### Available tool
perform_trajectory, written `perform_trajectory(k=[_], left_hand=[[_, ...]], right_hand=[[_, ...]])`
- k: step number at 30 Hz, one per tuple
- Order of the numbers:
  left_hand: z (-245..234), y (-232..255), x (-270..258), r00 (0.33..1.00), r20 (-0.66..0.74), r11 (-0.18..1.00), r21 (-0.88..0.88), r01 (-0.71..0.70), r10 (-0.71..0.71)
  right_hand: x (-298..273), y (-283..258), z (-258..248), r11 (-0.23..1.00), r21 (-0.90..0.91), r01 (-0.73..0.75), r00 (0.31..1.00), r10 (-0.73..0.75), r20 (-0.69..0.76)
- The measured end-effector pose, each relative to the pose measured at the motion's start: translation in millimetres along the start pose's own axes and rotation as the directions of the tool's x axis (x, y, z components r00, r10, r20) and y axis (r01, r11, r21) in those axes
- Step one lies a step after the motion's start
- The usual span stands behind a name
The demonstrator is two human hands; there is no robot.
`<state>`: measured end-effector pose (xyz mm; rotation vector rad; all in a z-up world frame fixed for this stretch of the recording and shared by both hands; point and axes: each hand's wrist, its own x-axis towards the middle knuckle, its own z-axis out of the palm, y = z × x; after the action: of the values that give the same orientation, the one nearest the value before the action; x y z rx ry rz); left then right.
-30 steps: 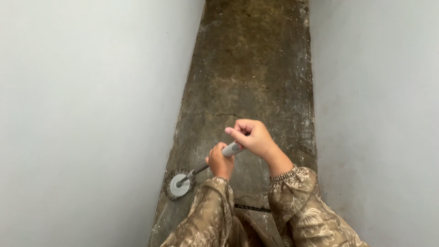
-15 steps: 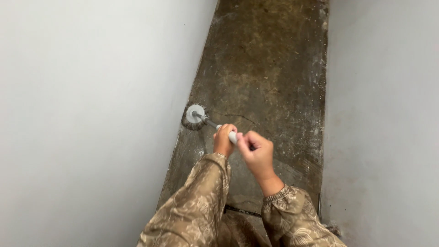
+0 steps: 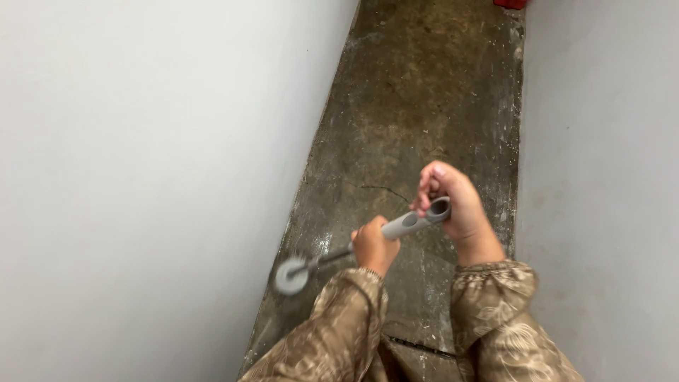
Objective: Assembling a spin mop and mopping a concrete floor in a hallway.
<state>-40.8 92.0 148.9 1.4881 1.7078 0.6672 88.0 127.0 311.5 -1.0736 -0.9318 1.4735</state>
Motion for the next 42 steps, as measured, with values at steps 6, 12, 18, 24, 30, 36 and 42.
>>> perform_trajectory(k=[6,12,18,24,30,36,42], left_hand=[[39,-39,-32,0.983,-0.179,0.999,0.001,-0.045,0.045],[100,18,-70,0.937,-0.102,0.927,-0.144,-0.346,0.334],[234,50,-125,0.794,0.155,0.789,-0.324,-0.522,0.588],[304,106,-217,0.613,0.312,0.67,-0.525,-0.525,0.725],[335,134,-293,0.56,0.516,0.757,-0.356,-0.548,0.648],[311,119,-293,0.68,0.489,0.815,-0.124,-0.566,0.547],[248,6,-221,0.798,0.337,0.865,-0.135,-0.483,0.499]], right_hand=[[-42,68,-28,0.993,0.096,0.062,0.998,-0.062,-0.005],[-118,29,-102,0.977,-0.136,0.166,0.976,-0.182,-0.119],[-242,15,-176,0.93,-0.336,0.146,0.849,-0.292,-0.44],[-344,3,-209,0.895,-0.441,0.064,0.651,-0.372,-0.661],[-434,13,-277,0.89,-0.226,0.397,0.585,-0.435,-0.685],[-423,25,-307,0.908,-0.014,0.419,0.702,-0.334,-0.629],[-342,82,-244,0.979,0.029,0.201,0.876,-0.166,-0.453]])
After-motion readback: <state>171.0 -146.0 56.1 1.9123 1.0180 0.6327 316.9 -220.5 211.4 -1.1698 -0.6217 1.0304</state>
